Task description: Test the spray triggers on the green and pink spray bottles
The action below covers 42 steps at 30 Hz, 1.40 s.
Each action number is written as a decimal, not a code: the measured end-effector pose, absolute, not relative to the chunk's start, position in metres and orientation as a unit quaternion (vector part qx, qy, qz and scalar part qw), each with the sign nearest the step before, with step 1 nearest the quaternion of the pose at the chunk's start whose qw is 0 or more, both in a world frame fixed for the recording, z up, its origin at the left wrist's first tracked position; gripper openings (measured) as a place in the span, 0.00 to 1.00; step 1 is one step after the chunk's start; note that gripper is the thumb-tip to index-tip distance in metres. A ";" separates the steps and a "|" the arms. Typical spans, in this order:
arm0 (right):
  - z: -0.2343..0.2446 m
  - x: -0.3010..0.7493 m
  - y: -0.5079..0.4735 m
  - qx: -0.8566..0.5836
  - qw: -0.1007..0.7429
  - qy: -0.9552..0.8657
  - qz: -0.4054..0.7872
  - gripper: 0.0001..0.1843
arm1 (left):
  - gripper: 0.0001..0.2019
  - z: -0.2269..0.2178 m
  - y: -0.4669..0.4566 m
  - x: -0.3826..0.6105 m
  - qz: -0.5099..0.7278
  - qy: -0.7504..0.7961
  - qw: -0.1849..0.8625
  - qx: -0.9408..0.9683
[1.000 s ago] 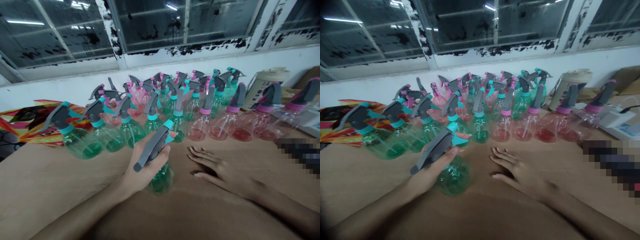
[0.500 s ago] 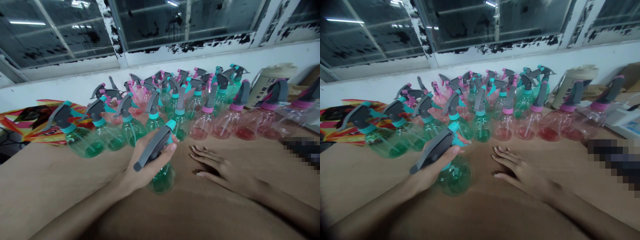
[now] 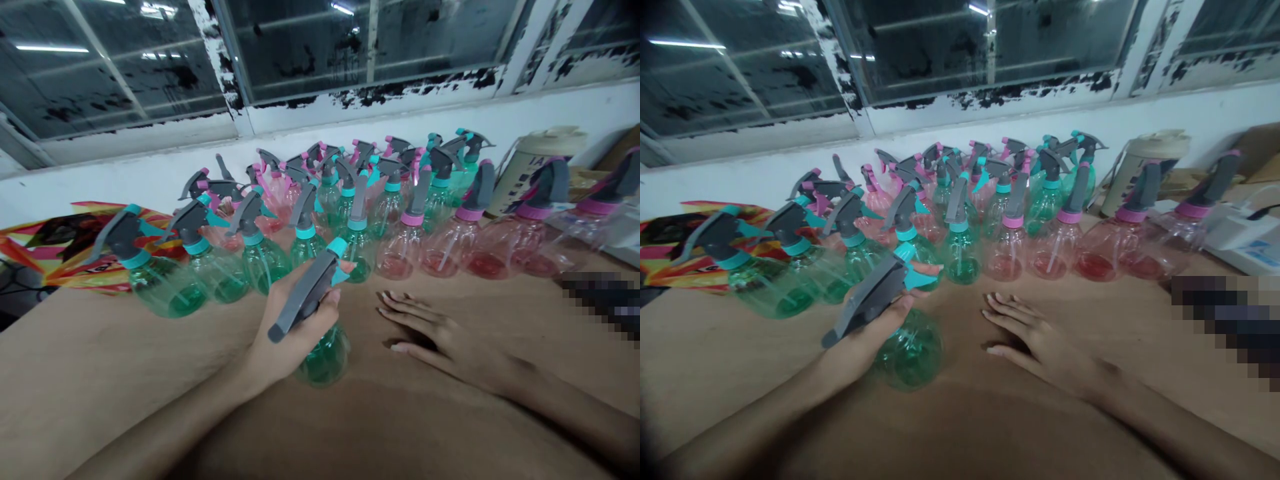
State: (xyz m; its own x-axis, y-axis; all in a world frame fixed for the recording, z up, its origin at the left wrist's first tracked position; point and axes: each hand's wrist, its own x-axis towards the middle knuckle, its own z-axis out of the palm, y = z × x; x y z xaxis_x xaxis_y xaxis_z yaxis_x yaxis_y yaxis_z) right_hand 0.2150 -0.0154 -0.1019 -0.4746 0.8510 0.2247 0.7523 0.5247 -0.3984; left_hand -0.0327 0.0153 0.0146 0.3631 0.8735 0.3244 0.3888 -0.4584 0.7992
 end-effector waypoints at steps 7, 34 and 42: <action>-0.100 0.214 -0.015 -0.474 0.199 -0.848 0.129 0.30 | 0.11 0.005 0.016 -0.033 0.385 0.447 0.287 0.755; -0.099 0.213 -0.015 -0.474 0.187 -0.851 0.127 0.30 | 0.17 0.013 0.015 -0.036 0.376 0.405 0.307 0.775; -0.102 0.215 -0.016 -0.464 0.211 -0.851 0.125 0.30 | 0.06 0.007 0.014 -0.035 0.397 0.427 0.313 0.750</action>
State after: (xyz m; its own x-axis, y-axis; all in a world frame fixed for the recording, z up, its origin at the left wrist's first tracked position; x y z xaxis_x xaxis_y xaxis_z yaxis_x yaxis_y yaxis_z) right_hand 0.2150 -0.0156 -0.1016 -0.4800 0.8430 0.2426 0.7375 0.5376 -0.4088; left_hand -0.0354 0.0142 0.0072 0.3204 0.8892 0.3267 0.3922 -0.4384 0.8087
